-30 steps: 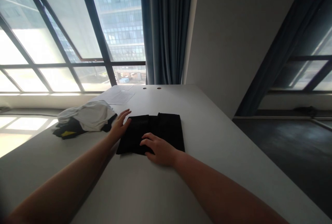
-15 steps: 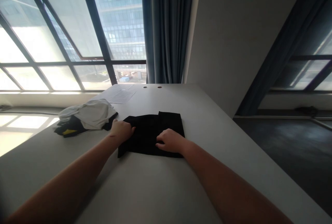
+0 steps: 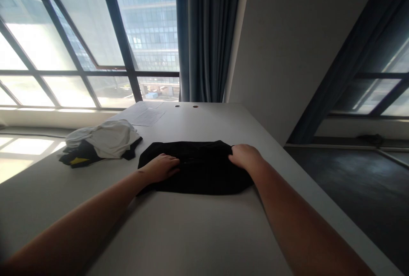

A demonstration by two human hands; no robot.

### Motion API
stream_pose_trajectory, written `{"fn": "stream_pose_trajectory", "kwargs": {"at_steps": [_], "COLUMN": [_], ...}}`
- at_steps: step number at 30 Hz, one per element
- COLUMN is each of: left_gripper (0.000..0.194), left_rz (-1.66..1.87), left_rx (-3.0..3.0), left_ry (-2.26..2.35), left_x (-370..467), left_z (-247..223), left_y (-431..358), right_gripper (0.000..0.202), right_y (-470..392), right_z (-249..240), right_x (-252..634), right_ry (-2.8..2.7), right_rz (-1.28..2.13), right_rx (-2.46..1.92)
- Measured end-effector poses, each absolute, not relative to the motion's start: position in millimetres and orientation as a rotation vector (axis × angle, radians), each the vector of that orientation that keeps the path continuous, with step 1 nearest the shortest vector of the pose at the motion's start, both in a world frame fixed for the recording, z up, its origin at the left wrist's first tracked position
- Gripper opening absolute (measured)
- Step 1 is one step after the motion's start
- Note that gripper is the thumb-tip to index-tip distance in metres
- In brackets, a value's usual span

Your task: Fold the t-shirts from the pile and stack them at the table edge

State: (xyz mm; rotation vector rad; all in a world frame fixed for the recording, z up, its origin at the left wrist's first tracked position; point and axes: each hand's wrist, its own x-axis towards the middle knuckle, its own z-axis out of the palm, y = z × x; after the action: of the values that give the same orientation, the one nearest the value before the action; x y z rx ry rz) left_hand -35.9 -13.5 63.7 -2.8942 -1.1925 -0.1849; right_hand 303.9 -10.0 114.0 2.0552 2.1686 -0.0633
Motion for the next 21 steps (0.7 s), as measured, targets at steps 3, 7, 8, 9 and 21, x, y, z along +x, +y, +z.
{"fn": "stream_pose_trajectory", "kwargs": {"at_steps": [3,7,8,9,21], "left_gripper": [0.023,0.056,0.06,0.057,0.029], "left_rz": [-0.258,0.062,0.06,-0.008,-0.243], "left_rx": [-3.248,-3.685,-3.627,-3.483,-2.63], "left_ry": [-1.057,-1.205,-1.321,-1.432,-1.485], "left_x": [-32.9,-23.1,-20.5,-18.3,-15.5], "left_z": [88.7,107.7,105.3,100.1,41.6], "left_y": [-29.9,-44.4,-44.6,-43.6,-18.2], "right_gripper": [0.031,0.03,0.031,0.031,0.019], "right_y": [-13.9,-13.3,-12.8,-12.3,-45.0], "right_z": [107.1,88.5,84.5,81.6,97.0], "right_x": [272.1,255.6,256.2,257.7,232.2], "right_ry": [2.454,2.781,2.801,2.789,2.447], "right_rz": [-0.137,-0.275,-0.317,-0.369,-0.834], "right_rx": [1.925,1.634,1.577,1.548,1.183]}}
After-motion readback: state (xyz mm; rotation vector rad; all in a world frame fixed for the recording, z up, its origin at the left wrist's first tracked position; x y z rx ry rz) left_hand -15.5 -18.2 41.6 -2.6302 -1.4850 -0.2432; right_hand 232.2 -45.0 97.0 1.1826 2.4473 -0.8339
